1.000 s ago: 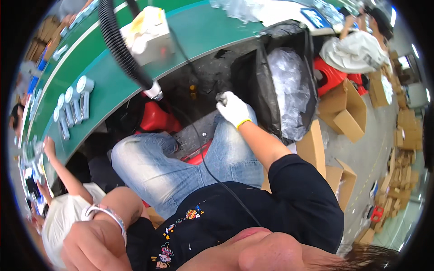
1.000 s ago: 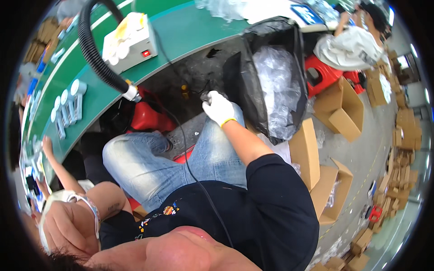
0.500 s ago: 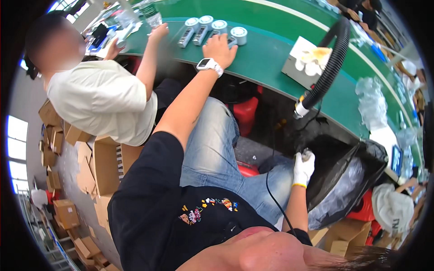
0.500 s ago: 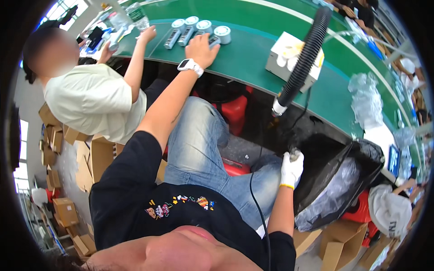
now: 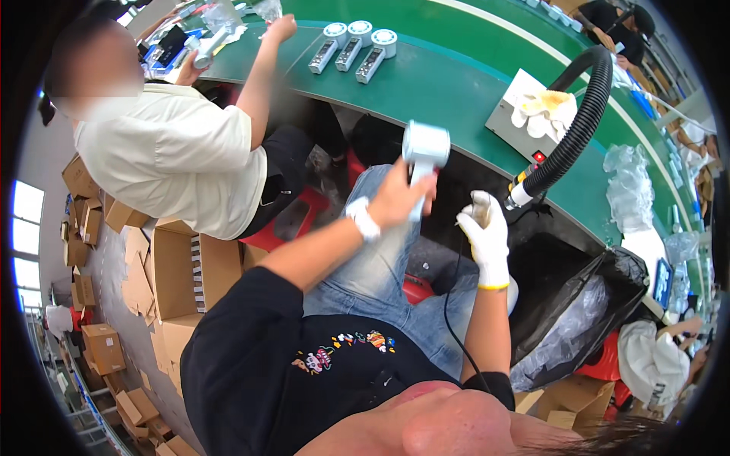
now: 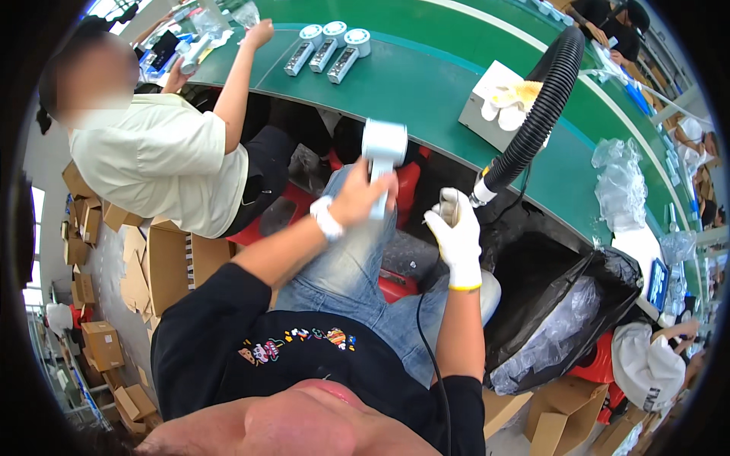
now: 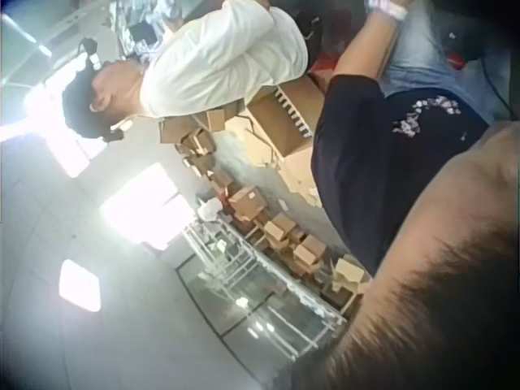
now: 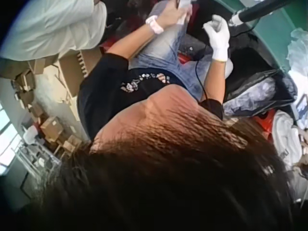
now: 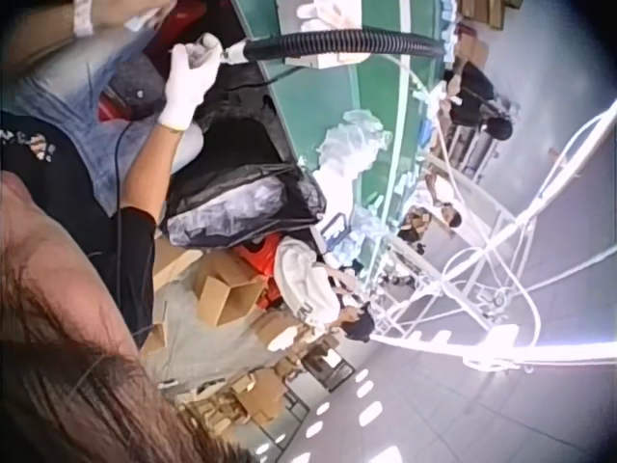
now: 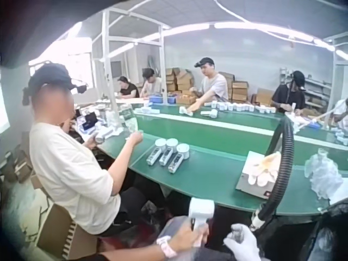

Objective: Manual assembly of electronic components, fitting plastic housings and caps together on a production line.

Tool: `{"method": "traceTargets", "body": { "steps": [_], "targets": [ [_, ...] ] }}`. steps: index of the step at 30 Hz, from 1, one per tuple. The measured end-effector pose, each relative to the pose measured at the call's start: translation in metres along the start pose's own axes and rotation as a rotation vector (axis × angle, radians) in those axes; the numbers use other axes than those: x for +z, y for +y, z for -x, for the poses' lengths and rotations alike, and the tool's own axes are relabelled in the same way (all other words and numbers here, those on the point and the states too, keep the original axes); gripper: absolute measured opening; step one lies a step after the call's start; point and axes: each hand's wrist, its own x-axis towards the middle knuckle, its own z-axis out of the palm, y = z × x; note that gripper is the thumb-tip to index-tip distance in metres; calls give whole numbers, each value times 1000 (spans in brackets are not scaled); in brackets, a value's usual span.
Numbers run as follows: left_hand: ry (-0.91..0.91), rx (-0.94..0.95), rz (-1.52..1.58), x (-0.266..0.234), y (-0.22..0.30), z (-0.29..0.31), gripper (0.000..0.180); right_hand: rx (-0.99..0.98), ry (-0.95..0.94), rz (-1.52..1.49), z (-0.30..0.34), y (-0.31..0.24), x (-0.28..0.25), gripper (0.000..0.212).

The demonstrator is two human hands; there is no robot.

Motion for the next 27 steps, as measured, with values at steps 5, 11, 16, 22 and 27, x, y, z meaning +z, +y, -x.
{"method": "traceTargets", "body": {
  "steps": [5, 11, 16, 22, 27],
  "targets": [
    [-333, -562, 939, 44, -53, 13, 34, 460, -126, -933, 21, 21, -22, 54],
    [-284, -564, 744, 99, -43, -33, 34, 409, 237, -463, 109, 40, -16, 66],
    [-280, -466, 587, 109, -54, -32, 34, 167, 240, 10, 122, 13, -12, 73],
    [-272, -349, 355, 103, -53, -25, 39, 107, 343, -9, 105, 25, 3, 76],
    [-438, -143, 167, 71, -73, -12, 56, -114, 363, 288, 88, 15, 13, 76]
  ]
}}
